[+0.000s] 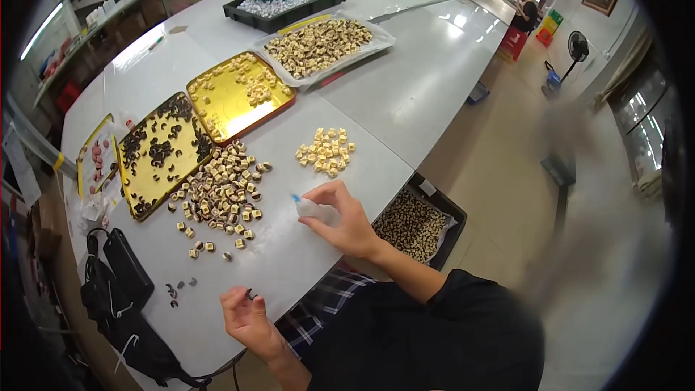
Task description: Assembling small gold-colored cubes onto black plastic components using glue at a factory workbench.
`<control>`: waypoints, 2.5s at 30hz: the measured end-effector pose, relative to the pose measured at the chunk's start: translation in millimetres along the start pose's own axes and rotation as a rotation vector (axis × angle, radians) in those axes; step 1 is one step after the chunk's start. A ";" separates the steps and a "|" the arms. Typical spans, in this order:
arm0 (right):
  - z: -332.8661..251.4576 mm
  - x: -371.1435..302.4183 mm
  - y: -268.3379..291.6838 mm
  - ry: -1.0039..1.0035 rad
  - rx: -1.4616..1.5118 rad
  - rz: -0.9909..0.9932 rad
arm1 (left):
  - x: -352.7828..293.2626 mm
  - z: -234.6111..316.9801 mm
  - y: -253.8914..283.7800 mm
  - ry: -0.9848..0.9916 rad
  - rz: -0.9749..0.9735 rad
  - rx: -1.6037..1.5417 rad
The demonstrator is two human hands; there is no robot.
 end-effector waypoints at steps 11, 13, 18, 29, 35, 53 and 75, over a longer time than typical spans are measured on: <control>-12.1 -0.9 38.8 0.124 -0.352 0.041 | 1.2 -9.5 0.8 0.082 0.056 -0.075; -10.2 4.0 67.1 0.101 -0.470 0.155 | 0.8 -9.9 -1.8 0.068 0.041 -0.073; 4.6 31.4 91.6 0.154 -0.750 0.145 | 1.4 -3.8 -4.6 -0.001 -0.010 -0.032; 12.9 49.4 87.9 0.086 -0.797 -0.020 | -1.8 -5.7 -0.2 0.039 0.006 -0.044; -2.5 28.9 95.2 0.114 -0.352 0.107 | -4.5 -1.9 2.1 0.031 0.004 -0.031; -10.4 -72.5 -61.9 -0.463 0.572 -0.255 | -3.3 11.3 -9.1 -0.166 -0.185 -0.023; 7.6 -81.4 -86.7 -0.876 0.771 -0.532 | -5.2 12.9 -16.0 -0.207 -0.290 0.086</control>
Point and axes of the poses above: each hand's wrist, its own x-axis towards the middle knuckle, its own y-axis out of the back of the hand, z = x × y, the point moved 8 cm from there along x, towards the middle knuckle, and after that the axes turned 2 degrees about x, right-handed, at the moved point
